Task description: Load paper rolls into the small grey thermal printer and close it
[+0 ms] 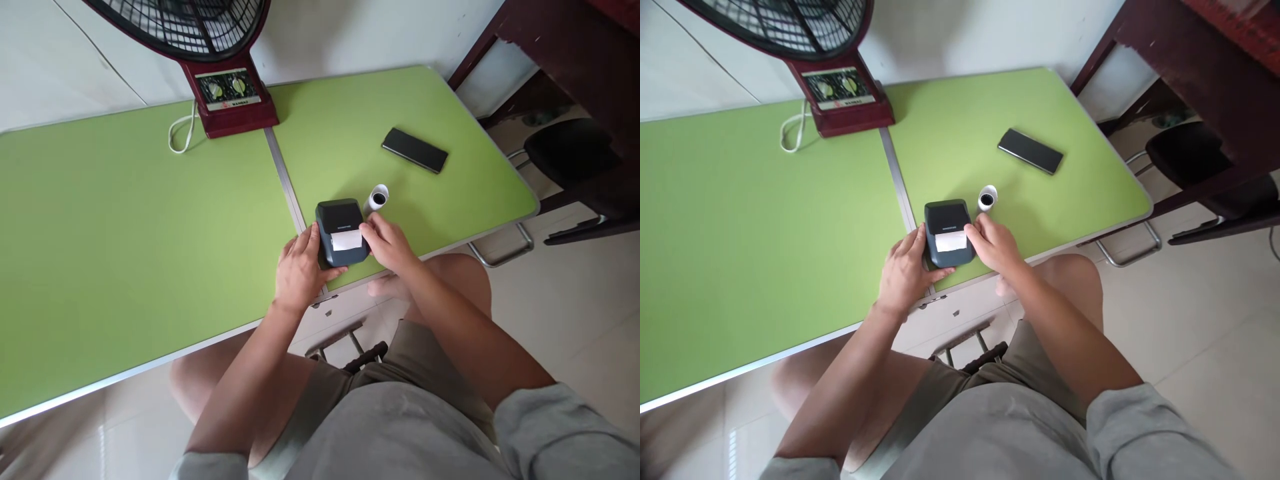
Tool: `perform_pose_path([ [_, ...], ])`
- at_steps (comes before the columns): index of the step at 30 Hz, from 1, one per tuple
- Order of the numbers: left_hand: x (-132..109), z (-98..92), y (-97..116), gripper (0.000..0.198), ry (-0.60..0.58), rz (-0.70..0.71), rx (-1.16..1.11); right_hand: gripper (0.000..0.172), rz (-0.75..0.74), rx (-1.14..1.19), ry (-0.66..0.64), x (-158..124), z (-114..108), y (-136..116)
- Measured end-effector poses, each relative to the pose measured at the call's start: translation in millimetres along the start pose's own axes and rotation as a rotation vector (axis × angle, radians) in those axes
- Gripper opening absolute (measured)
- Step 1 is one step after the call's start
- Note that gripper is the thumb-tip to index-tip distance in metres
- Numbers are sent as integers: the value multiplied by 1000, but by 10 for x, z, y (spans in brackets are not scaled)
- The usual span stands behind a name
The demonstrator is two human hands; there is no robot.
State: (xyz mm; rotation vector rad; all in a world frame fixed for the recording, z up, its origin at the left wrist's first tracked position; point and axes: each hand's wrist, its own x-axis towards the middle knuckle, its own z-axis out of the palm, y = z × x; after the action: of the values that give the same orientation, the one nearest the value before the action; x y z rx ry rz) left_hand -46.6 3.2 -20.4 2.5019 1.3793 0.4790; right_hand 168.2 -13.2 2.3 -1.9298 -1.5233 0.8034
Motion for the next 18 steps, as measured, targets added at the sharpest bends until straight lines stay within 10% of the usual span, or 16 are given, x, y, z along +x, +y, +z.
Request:
perform_pose_path([
  [15, 18, -58, 63, 102, -68, -34, 27, 33, 173, 61, -206, 18, -201, -220],
  [18, 3, -28, 56, 111, -67, -46, 46, 32, 147, -54, -77, 25, -278, -307],
])
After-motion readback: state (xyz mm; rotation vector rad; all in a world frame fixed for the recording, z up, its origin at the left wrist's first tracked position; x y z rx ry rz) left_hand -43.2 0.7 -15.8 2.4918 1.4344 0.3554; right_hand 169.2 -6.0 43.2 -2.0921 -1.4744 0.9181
